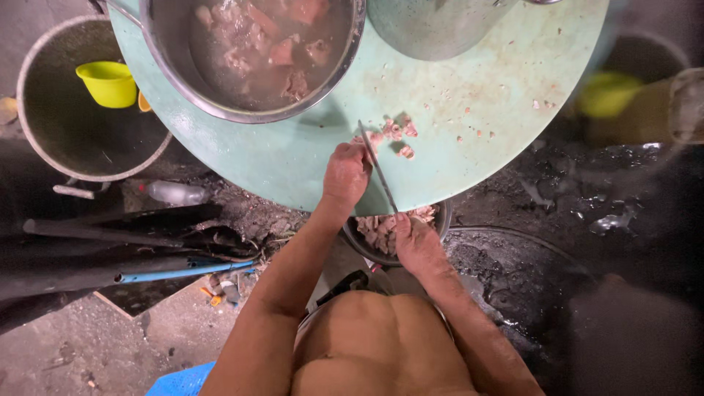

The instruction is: The person uses a cleaver to slice pieces of raw meat on a table and places them into a bowl. They reach into a larger bowl of water to retrieve more meat chunks for slicing.

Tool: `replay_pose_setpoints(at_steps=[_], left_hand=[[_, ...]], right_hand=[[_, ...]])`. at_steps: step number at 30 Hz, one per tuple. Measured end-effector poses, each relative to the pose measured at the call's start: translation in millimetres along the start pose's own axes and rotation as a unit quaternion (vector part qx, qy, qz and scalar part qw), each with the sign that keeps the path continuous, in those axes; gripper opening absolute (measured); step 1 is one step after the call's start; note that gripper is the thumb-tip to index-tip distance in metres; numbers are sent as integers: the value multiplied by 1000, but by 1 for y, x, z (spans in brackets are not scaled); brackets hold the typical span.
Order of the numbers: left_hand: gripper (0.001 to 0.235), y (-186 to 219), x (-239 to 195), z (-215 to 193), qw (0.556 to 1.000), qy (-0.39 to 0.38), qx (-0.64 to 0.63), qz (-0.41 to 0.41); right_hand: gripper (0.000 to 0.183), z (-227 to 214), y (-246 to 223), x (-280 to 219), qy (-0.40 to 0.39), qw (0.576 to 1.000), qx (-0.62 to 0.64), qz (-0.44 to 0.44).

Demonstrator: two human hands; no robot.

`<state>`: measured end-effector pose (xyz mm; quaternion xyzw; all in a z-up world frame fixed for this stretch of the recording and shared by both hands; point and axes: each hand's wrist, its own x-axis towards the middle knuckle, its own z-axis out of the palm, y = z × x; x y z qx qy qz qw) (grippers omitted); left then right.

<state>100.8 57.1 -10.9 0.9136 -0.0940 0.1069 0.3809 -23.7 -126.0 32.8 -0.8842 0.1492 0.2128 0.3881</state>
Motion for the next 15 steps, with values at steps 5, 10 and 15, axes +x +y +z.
replay_pose_setpoints(at_steps=[5,10,15], left_hand=[[22,-6,1,1,998,-42,42,22],[22,2,9,-9,996,-21,45,69],[11,3,7,-24,997,-8,-41,69]], right_hand=[[60,18,6,34,-53,995,-84,-17],[57,31,-11,85,6,998,-25,-51],[64,7,-2,67,-45,998,14,-43]])
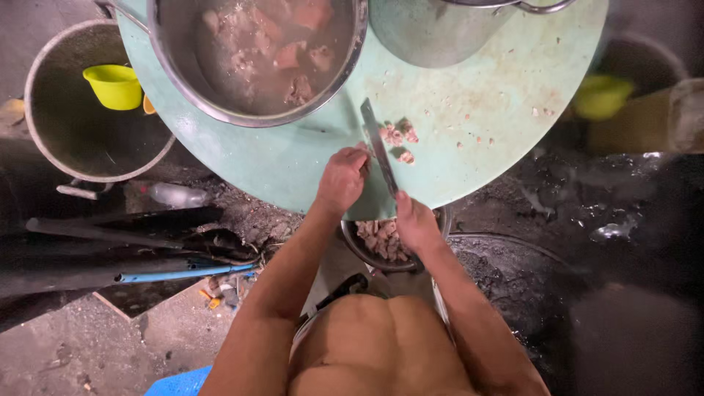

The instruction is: The person uses a cleaver to slice pieces of raw meat on a table and places them into a bowl. They reach into a larger bowl of water to retrieve more meat chunks for slicing.

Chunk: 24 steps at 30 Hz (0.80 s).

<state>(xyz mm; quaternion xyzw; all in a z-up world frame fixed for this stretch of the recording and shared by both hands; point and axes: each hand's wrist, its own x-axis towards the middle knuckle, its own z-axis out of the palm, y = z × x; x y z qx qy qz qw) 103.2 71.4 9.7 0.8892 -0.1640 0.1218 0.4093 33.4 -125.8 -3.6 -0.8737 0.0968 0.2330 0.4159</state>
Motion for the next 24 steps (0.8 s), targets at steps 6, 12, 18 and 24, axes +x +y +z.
replay_pose_setpoints(at_steps=[6,12,18,24], left_hand=[[9,-10,17,-10,993,-80,23,87],[14,-17,11,-11,992,-110,-9,56],[6,-17,10,-3,990,-98,14,101],[4,-10,-6,13,999,-16,35,4]], right_hand=[[70,-22,16,-41,-46,996,-71,19],[69,-16,26,-25,-68,995,-80,-2],[75,8,13,13,-65,995,-57,46],[68,3,42,-37,-39,998,-40,-7]])
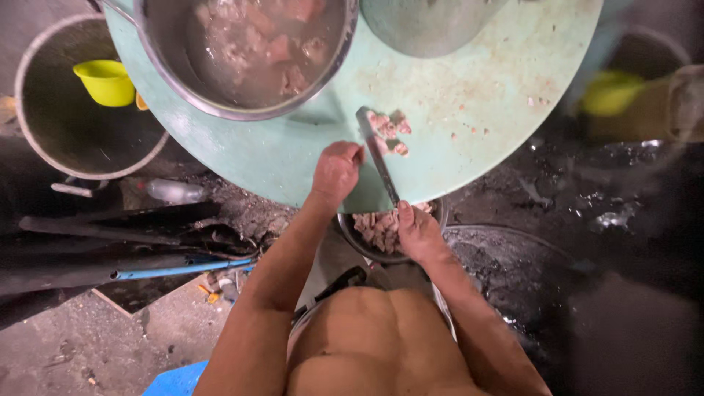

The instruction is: The person uses a cleaver to slice pieces of raw meat on a table and places them into a bowl. They reach into a larger bowl of water to retrieve more meat chunks for slicing.

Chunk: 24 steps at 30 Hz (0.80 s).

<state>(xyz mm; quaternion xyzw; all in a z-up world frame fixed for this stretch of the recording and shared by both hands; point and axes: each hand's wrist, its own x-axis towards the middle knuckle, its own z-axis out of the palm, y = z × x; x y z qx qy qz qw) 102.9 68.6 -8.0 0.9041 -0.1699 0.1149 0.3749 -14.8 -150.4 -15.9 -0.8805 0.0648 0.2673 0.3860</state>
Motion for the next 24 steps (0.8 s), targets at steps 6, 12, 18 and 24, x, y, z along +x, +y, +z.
replay_pose_setpoints(at_steps=[6,12,18,24], left_hand=[[6,1,6,-1,999,12,-12,-41],[7,6,10,-7,999,-18,47,7],[8,12,-4,-8,996,39,-38,-67],[7,3,-1,-8,997,14,-40,-62]], right_hand=[[57,15,9,-5,31,995,-42,-80],[58,6,-17,54,58,997,15,-57],[62,-11,-12,-6,19,999,5,-48],[64,-5,-7,-20,-10,1000,-18,-13]])
